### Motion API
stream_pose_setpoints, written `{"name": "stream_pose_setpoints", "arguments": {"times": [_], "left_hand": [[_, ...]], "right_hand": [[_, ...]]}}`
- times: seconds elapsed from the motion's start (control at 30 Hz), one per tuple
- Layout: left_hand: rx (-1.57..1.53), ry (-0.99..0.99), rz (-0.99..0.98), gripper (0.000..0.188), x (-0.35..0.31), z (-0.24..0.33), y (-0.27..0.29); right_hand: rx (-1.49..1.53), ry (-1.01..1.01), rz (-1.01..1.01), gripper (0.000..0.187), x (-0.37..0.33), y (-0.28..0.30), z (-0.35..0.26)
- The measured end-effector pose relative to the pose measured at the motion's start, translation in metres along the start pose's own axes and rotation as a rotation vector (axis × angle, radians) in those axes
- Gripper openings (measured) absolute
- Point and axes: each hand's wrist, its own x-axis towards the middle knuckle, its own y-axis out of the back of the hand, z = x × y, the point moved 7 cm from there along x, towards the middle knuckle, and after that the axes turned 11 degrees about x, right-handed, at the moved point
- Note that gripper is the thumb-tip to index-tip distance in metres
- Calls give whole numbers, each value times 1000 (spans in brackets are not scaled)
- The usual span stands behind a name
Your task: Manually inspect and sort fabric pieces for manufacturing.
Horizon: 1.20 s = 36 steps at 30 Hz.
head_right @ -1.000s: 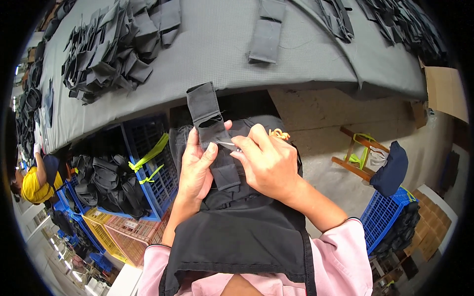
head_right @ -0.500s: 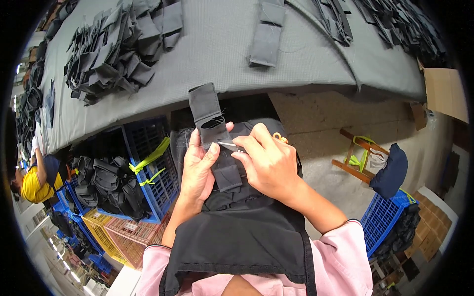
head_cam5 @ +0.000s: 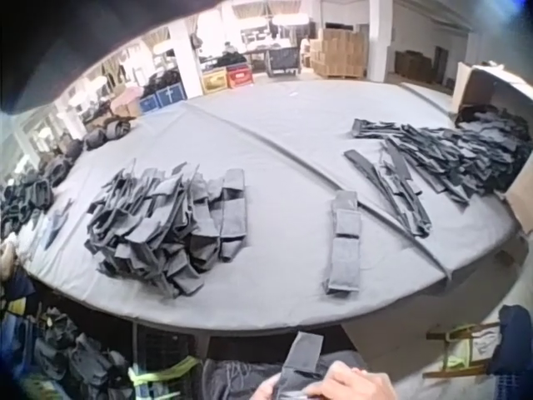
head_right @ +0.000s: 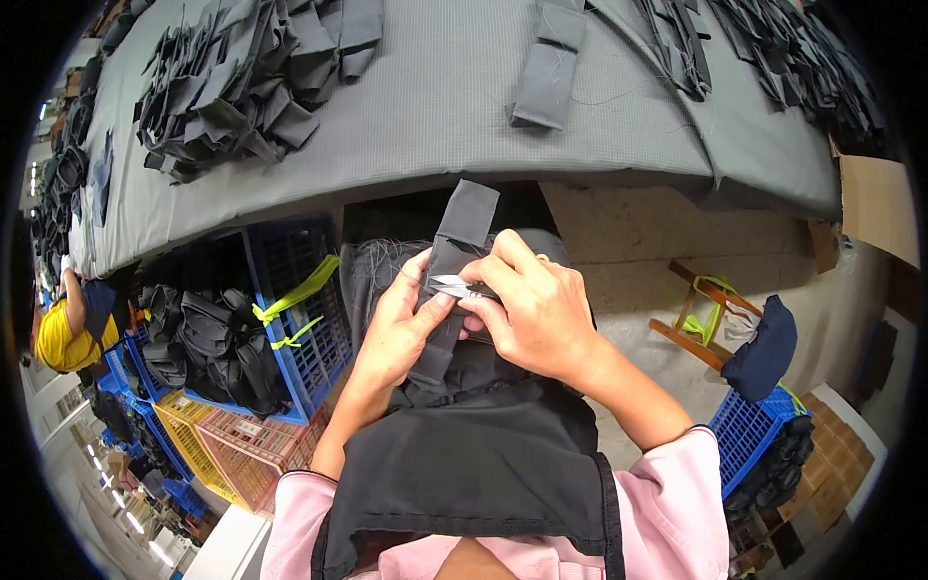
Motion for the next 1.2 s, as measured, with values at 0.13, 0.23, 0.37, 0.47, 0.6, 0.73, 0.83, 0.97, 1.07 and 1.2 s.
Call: {"name": "stream_pose_setpoints", "arguments": {"times": [0.13,0.23,0.37,0.47,0.6,0.73,0.83,0.97,1.07,1.2], "left_hand": [[-11,35,-65,46,-2,-2,-1],[-37,57,-131,48,-3,0,-4],[32,96,-173,51,-7,1,-5],[27,92,-189,52,-9,4,-8],[48,99,-189,52,-10,7,-8],[-5,116,-241,53,-11,4,-9],[-50,117,-283,54,-9,-2,-9],[-77,120,-292,53,-10,-1,-10],[-92,63,-239,49,-7,1,-9],[-201,57,-169,42,-6,5,-8]], "right_hand": [[-26,36,-49,24,1,2,0],[10,128,-61,23,2,1,0],[29,186,-53,22,2,2,-3],[18,173,-71,22,0,3,-2],[11,203,-58,22,-1,5,-3],[-12,219,-85,21,-2,4,-4],[-35,227,-88,22,-4,4,-6],[46,232,69,21,-14,12,-3],[75,122,62,22,-11,1,3],[57,116,152,21,-15,0,1]]}}
